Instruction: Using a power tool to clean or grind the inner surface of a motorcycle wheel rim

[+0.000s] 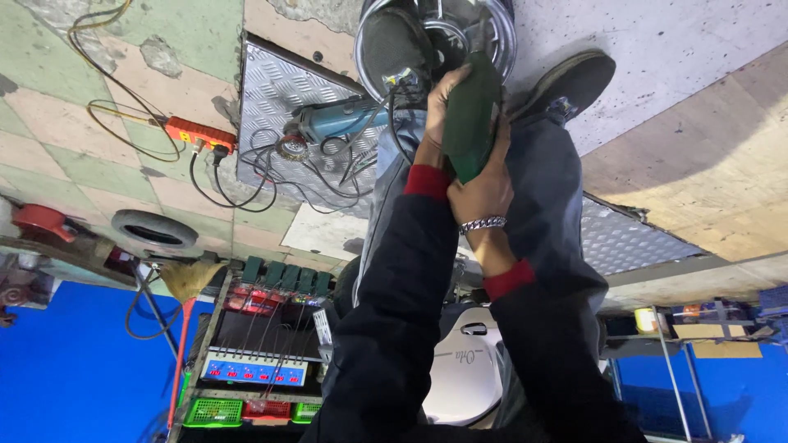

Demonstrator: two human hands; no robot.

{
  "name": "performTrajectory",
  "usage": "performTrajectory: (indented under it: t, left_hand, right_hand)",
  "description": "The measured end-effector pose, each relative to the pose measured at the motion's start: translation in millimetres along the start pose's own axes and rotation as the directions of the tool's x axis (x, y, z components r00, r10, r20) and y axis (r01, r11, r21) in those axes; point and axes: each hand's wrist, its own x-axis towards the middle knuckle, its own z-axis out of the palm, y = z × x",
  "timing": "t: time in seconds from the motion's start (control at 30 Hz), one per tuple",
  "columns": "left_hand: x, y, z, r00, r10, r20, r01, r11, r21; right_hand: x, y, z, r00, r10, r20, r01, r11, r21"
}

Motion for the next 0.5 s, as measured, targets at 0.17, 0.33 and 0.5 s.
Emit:
performTrajectory:
  t: [0.17, 0.33, 0.5]
  left_hand:
    - [28.2, 109.8, 62.5, 0.712, -0.701, 0.037, 0.506, 0.475, -0.72]
    - [26.0, 68.0, 48.9, 0.688, -0.725, -0.026, 0.49, 0.49, -0.721]
    - [13.8, -1.5, 21.5, 0.91, -0.399, -0.114, 0.268, 0.774, -0.573]
  right_hand:
    - [-0.4, -2.6, -2.7, 0.999, 0.035, 0.022, -0.035, 0.999, 0.017]
    - [4.2, -1.2, -4.9, 0.999, -0.013, 0.035, 0.013, 1.0, 0.004]
    - [2.7, -3.5, -5.1, 0.999, 0.049, 0.011, -0.049, 0.999, -0.013]
